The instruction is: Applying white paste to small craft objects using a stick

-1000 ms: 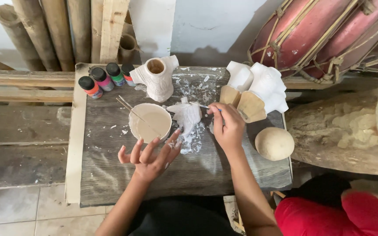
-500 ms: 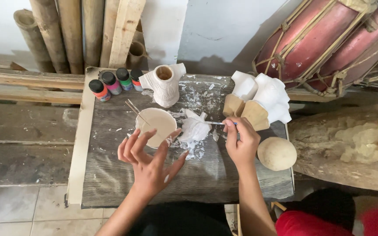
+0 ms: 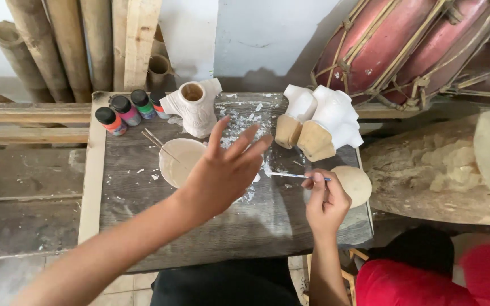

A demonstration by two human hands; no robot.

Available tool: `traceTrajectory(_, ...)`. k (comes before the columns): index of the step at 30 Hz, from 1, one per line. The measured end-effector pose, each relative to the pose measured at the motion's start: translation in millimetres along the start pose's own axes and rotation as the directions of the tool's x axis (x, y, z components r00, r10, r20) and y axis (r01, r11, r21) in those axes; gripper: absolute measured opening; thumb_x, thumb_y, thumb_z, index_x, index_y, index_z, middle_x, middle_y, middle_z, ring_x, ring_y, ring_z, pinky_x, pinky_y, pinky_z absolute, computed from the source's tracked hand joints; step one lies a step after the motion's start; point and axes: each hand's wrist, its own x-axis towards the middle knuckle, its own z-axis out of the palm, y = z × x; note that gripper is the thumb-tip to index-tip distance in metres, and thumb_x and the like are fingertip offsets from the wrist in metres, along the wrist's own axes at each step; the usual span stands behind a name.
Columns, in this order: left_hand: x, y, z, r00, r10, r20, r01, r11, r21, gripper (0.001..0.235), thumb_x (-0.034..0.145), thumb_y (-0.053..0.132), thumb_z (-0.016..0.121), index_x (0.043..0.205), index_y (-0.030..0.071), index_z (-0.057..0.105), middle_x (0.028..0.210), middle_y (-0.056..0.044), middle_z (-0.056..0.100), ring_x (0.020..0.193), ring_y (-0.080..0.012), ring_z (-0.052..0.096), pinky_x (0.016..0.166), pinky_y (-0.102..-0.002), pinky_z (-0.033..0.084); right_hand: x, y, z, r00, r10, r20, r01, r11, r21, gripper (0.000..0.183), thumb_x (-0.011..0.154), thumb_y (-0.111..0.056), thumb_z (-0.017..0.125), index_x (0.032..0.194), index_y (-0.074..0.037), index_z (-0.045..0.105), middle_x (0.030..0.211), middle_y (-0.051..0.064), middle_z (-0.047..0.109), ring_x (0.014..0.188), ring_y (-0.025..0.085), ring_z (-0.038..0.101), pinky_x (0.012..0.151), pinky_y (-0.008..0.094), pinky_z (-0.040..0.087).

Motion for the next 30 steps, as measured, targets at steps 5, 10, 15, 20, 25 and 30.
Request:
traceTrajectory(5, 51, 0, 35, 0.97, 0.151, 0.193, -0.131, 0.985, -0.109, 0.012, 0.081, 0.034, 0.07, 0.089, 0.031, 0.079, 0.143, 0.0, 0.049, 0.137, -0.0274, 0.039, 0.119, -0.068, 0.019, -18, 7, -9, 0.997, 0.065, -0.048, -0.065, 0.998, 0.013, 0.026, 0.11, -0.01, 0.049, 0.096, 0.005, 0.066, 0.086, 0.012, 0.068, 0.069, 0.017, 0.065, 0.067, 0.028, 0.055)
traceTrajectory(10, 95, 5, 70, 0.736, 0.367, 0.569, -0.263, 0.93, -0.258, 0.018, 0.085, 0.035, 0.069, 0.102, 0.032, 0.077, 0.154, -0.007, 0.035, 0.15, -0.0344, 0.02, 0.118, -0.076, -0.002, -33, 19, -10, 0.986, 0.129, -0.103, -0.126, 0.991, 0.034, 0.027, 0.11, -0.012, 0.049, 0.094, 0.004, 0.065, 0.09, 0.011, 0.068, 0.07, 0.016, 0.066, 0.066, 0.027, 0.055)
traceTrajectory(15, 110, 9, 98, 0.63, 0.355, 0.691, -0.154, 0.929, -0.336, 0.026, 0.082, 0.03, 0.073, 0.107, 0.026, 0.079, 0.158, -0.013, 0.028, 0.152, -0.0371, 0.013, 0.118, -0.075, -0.006, -43, 24, -15, 0.97, 0.196, -0.146, -0.191, 0.98, 0.048, 0.026, 0.109, -0.012, 0.049, 0.096, 0.003, 0.067, 0.087, 0.011, 0.069, 0.069, 0.015, 0.066, 0.067, 0.028, 0.056)
traceTrajectory(20, 113, 13, 102, 0.618, 0.275, 0.736, -0.041, 0.947, -0.32, 0.049, 0.083, 0.064, 0.072, 0.114, 0.026, 0.076, 0.165, -0.014, 0.023, 0.15, -0.0383, 0.014, 0.115, -0.071, 0.004, -47, 32, -18, 0.964, 0.219, -0.149, -0.21, 0.975, 0.075, 0.027, 0.109, -0.012, 0.05, 0.094, 0.004, 0.065, 0.091, 0.011, 0.069, 0.07, 0.015, 0.066, 0.066, 0.027, 0.055)
traceTrajectory(25, 118, 17, 108, 0.607, 0.23, 0.761, 0.022, 0.952, -0.305, 0.054, 0.075, 0.065, 0.08, 0.108, 0.023, 0.078, 0.165, -0.015, 0.023, 0.151, -0.04, 0.011, 0.113, -0.07, 0.005, -46, 28, -19, 0.971, 0.191, -0.145, -0.185, 0.981, 0.053, 0.025, 0.109, -0.011, 0.049, 0.096, 0.003, 0.065, 0.093, 0.011, 0.069, 0.069, 0.016, 0.066, 0.066, 0.027, 0.055)
traceTrajectory(30, 120, 23, 111, 0.629, 0.215, 0.747, 0.016, 0.957, -0.289, 0.044, 0.071, 0.056, 0.086, 0.101, 0.026, 0.079, 0.15, -0.009, 0.031, 0.141, -0.0363, 0.019, 0.113, -0.065, 0.008, -47, 30, -21, 0.969, 0.203, -0.143, -0.2, 0.979, 0.038, 0.025, 0.109, -0.009, 0.049, 0.097, 0.004, 0.066, 0.089, 0.011, 0.069, 0.071, 0.015, 0.066, 0.067, 0.027, 0.055)
